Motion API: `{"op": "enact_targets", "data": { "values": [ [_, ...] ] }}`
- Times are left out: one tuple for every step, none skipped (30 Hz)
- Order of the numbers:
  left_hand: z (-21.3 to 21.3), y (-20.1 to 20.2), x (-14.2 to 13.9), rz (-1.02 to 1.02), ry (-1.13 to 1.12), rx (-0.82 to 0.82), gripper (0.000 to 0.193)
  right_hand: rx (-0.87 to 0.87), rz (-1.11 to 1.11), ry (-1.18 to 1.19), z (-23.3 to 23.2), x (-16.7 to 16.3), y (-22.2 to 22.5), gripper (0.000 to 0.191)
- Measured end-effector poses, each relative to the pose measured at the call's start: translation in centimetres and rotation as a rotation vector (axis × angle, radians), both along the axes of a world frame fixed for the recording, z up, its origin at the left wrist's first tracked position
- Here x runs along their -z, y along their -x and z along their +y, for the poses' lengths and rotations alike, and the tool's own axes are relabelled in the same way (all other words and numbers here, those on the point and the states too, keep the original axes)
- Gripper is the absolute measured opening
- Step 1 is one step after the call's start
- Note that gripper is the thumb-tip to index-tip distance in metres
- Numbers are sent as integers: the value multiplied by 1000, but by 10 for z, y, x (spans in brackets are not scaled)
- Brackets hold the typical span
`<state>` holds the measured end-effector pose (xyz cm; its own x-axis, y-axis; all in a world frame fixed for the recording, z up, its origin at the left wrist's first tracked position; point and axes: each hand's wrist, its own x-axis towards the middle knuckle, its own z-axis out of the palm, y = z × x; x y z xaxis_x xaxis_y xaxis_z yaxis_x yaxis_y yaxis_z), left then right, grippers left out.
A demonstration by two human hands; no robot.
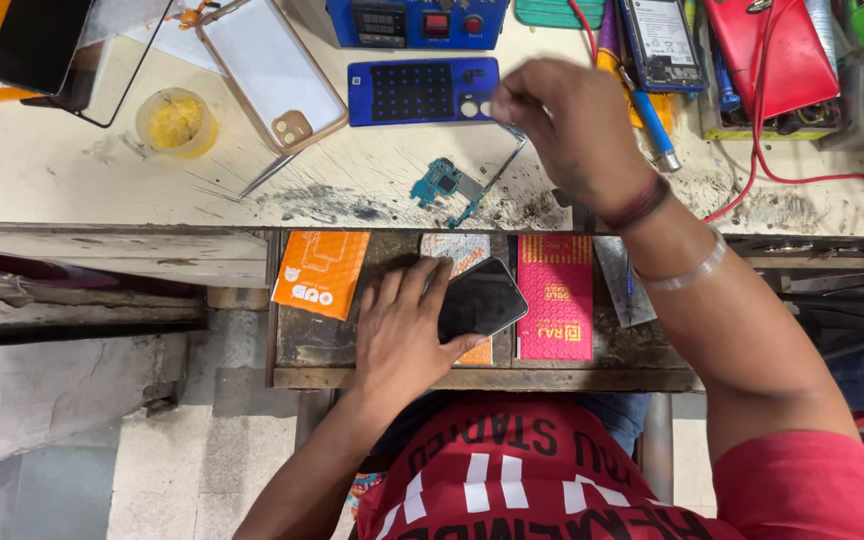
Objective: The person repairs a smartphone at a workbench. They pry open the phone's back cover, remove and reposition internal components including the battery and flex cables, use a screwdriver on the frame, press the cover back on, and handle other phone parts and a second device on the bench.
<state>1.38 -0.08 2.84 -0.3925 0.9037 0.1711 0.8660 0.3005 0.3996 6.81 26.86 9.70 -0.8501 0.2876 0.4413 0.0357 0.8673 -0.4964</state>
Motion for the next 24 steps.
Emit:
{"op": "enact_targets", "data": {
  "values": [
    [0,0,0,0,17,7,89,9,-37,36,-7,-3,-12,6],
    [0,-1,-1,-1,35,18,88,3,-54,52,-14,-5,-24,6],
    [1,-2,-2,-3,52,30,87,-3,-71,67,-21,-5,-37,7],
    [2,-2,-3,-3,71,24,88,-10,-90,83,-28,-5,-48,7],
    [4,-2,-4,-4,92,17,88,-21,-109,112,-35,-3,-61,9],
    [6,-2,-5,-5,114,12,88,-31,-127,142,-41,-1,-72,10],
    [8,0,-7,-29,119,9,88,-43,-143,169,-45,1,-82,12],
    [10,1,-8,-54,126,5,87,-55,-135,188,-48,4,-91,11],
    [11,1,-10,-82,136,1,87,-67,-129,210,-51,7,-99,11],
    [13,1,-11,-90,134,17,83,-78,-125,235,-55,11,-107,11],
    [14,1,-13,-99,134,31,78,-39,-134,271,-59,15,-114,11],
    [14,0,-15,-106,133,45,74,1,-142,307,-63,18,-121,10],
    [14,-2,-17,-138,167,37,69,41,-149,342,-67,21,-126,10],
    [12,-5,-19,-169,201,28,65,64,-172,374,-70,23,-131,10],
    [11,-8,-21,-199,234,20,61,87,-194,405,-73,24,-134,11],
    [8,-12,-23,-188,243,41,53,110,-219,438,-77,25,-138,11],
    [4,-16,-25,-176,250,64,46,93,-202,384,-79,24,-141,13],
    [1,-19,-27,-163,255,90,40,78,-185,329,-82,23,-144,14],
    [-3,-24,-28,-114,186,129,43,63,-170,276,-85,21,-147,15],
    [-6,-28,-29,-62,114,166,46,83,-168,267,-88,19,-148,14],
    [-8,-31,-29,-11,42,204,50,103,-165,259,-91,17,-149,13],
    [-10,-33,-28,-9,27,205,45,125,-167,253,-94,14,-151,12],
    [-11,-35,-27,-5,12,206,41,83,-166,240,-97,12,-152,13],
    [-10,-36,-26,3,-8,207,37,43,-160,223,-97,9,-153,15]
  ]
}}
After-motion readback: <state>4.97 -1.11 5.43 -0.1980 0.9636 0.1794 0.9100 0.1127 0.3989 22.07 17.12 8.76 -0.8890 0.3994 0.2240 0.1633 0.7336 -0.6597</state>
